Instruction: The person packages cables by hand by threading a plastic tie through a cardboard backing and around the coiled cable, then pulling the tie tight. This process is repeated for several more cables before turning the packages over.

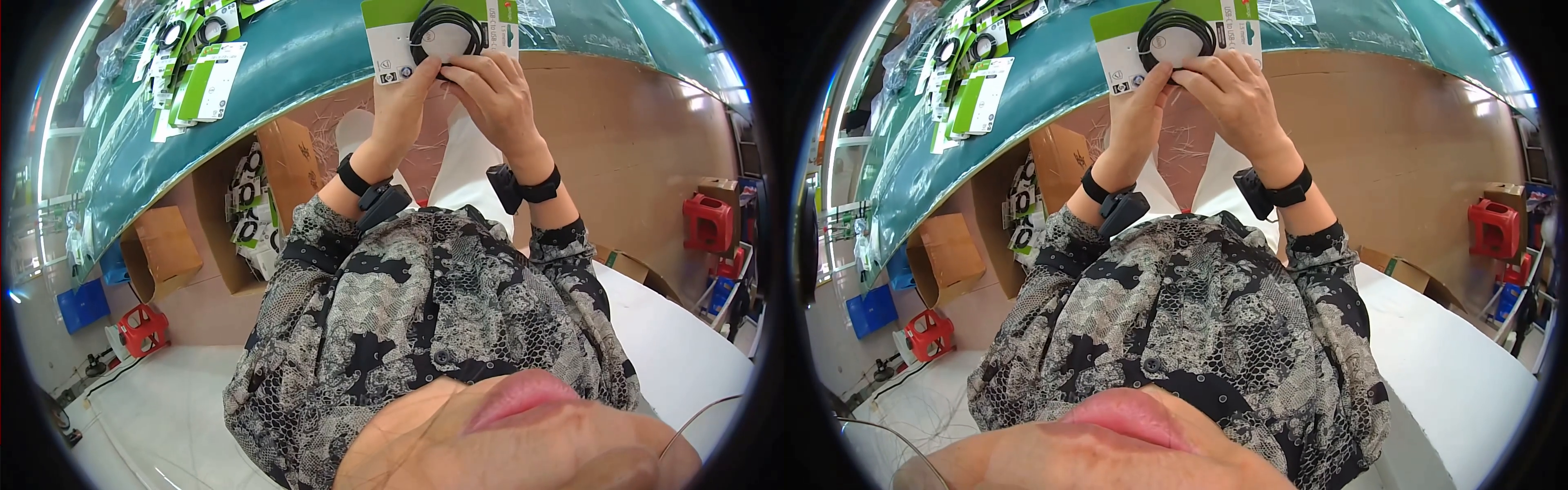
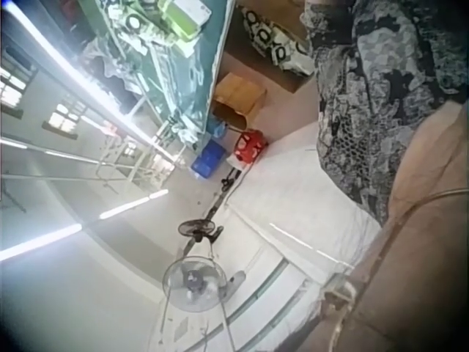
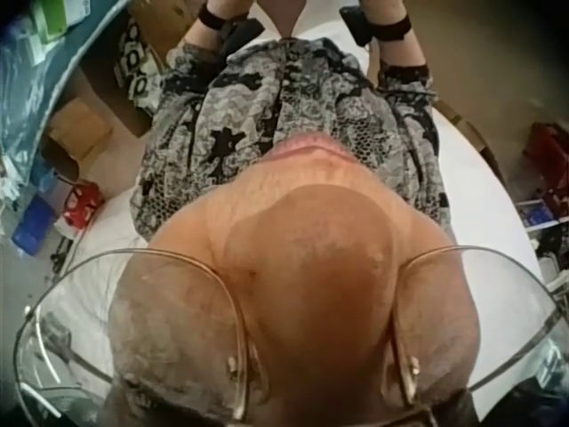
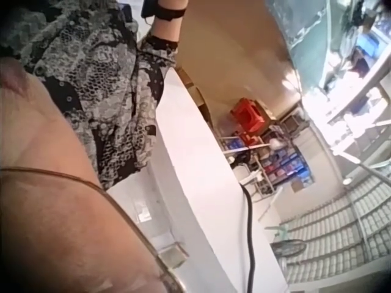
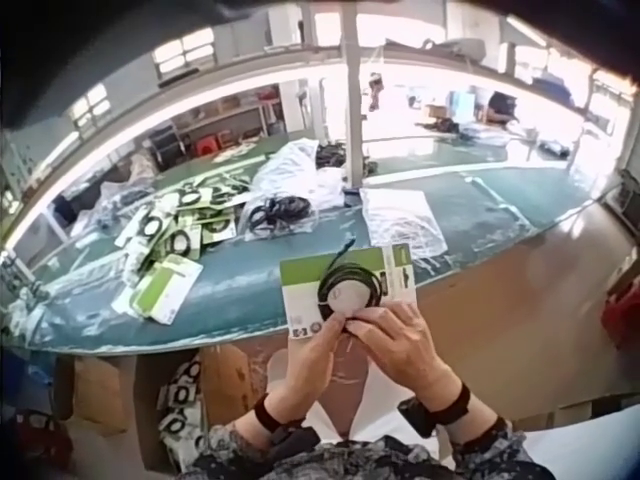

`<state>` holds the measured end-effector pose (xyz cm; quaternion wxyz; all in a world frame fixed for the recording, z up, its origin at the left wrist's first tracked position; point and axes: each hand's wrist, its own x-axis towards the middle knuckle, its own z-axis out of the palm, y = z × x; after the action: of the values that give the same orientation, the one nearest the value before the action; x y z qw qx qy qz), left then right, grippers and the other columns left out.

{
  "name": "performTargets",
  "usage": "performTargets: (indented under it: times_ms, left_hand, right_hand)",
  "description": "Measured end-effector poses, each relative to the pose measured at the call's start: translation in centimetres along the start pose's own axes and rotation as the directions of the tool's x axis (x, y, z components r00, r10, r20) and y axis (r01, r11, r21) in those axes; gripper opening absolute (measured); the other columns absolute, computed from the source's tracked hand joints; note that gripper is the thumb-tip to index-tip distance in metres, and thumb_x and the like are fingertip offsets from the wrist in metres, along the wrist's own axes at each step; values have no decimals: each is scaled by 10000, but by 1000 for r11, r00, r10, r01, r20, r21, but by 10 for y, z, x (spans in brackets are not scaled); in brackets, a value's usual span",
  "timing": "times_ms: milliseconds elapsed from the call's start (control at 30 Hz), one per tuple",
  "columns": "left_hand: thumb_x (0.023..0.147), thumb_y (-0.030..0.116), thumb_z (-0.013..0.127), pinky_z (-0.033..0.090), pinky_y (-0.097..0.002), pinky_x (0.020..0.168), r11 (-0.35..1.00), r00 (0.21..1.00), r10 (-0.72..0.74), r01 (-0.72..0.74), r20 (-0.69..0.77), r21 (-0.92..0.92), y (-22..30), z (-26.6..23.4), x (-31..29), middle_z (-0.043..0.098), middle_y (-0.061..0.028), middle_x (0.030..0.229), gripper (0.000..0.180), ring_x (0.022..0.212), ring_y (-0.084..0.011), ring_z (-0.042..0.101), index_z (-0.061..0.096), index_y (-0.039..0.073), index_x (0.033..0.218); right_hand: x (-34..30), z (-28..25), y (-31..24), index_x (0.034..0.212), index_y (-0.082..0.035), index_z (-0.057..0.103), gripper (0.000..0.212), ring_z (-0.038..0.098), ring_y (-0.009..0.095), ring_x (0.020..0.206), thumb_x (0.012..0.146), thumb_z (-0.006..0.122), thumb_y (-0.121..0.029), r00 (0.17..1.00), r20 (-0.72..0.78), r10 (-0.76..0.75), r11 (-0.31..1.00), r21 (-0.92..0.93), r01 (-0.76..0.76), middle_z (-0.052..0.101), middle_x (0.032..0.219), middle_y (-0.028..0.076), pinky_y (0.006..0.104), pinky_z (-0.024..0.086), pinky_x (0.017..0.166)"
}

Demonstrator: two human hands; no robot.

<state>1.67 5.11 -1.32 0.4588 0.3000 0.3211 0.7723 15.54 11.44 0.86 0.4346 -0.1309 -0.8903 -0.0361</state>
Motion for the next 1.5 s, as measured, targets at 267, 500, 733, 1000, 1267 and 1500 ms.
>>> performTargets:
  times_ms: [267, 500, 733, 1000, 1267, 1500]
  left_hand:
    - [846, 14, 626, 515, -254, 729, 997, 999, -49, 48, -17, -60, 14, 14, -6, 628, -63, 990, 173, 876, -130, 612, 616, -1, 1018]
    - [760, 30, 696, 536, -275, 737, 628, 811, 447, -586, 379, 513, 33, 13, -6, 637, -115, 1001, 218, 907, -193, 638, 669, 14, 975]
    - [689, 69, 734, 542, -293, 776, 218, 440, 578, -895, 687, 389, 46, 21, 0, 629, -142, 1028, 338, 919, -240, 645, 675, 17, 1017]
    - [692, 53, 738, 542, -298, 784, 235, 422, 588, -906, 690, 353, 52, 23, 4, 624, -138, 1049, 326, 939, -235, 639, 674, 14, 1010]
    - [733, -2, 700, 522, -283, 774, 515, 683, 648, -719, 337, 467, 31, 30, 3, 624, -149, 1055, 243, 934, -238, 639, 667, -4, 973]
    - [723, -7, 706, 523, -285, 775, 349, 547, 737, -812, 398, 468, 47, 37, 7, 620, -162, 1051, 248, 919, -243, 645, 667, -5, 968]
  right_hand:
    - [-1, -7, -6, 891, -102, 650, 242, 569, 231, 850, 671, 731, -43, 993, -122, 8, 999, -34, -12, 648, 973, 11, 329, 430, 750]
    - [-2, -4, -16, 839, -95, 676, 212, 557, 252, 877, 650, 684, 2, 935, -307, 179, 972, 205, -118, 644, 977, 42, 352, 423, 795]
    - [-22, 2, -28, 835, -84, 697, 214, 549, 276, 934, 654, 655, 20, 791, -99, 603, 707, 526, -473, 638, 1004, 70, 362, 420, 813]
    - [-19, -1, -29, 899, -65, 681, 219, 549, 268, 945, 688, 664, -9, 905, -187, 382, 879, 375, -294, 623, 1028, 79, 362, 438, 804]
    - [4, 1, -38, 1120, -10, 583, 274, 589, 169, 949, 853, 622, -58, 889, -331, 318, 947, 165, -277, 593, 1077, 90, 295, 513, 815]
    - [8, 26, -53, 1055, -59, 601, 218, 612, 185, 950, 837, 599, -40, 621, 169, 766, -355, 916, 188, 613, 1045, 115, 309, 487, 812]
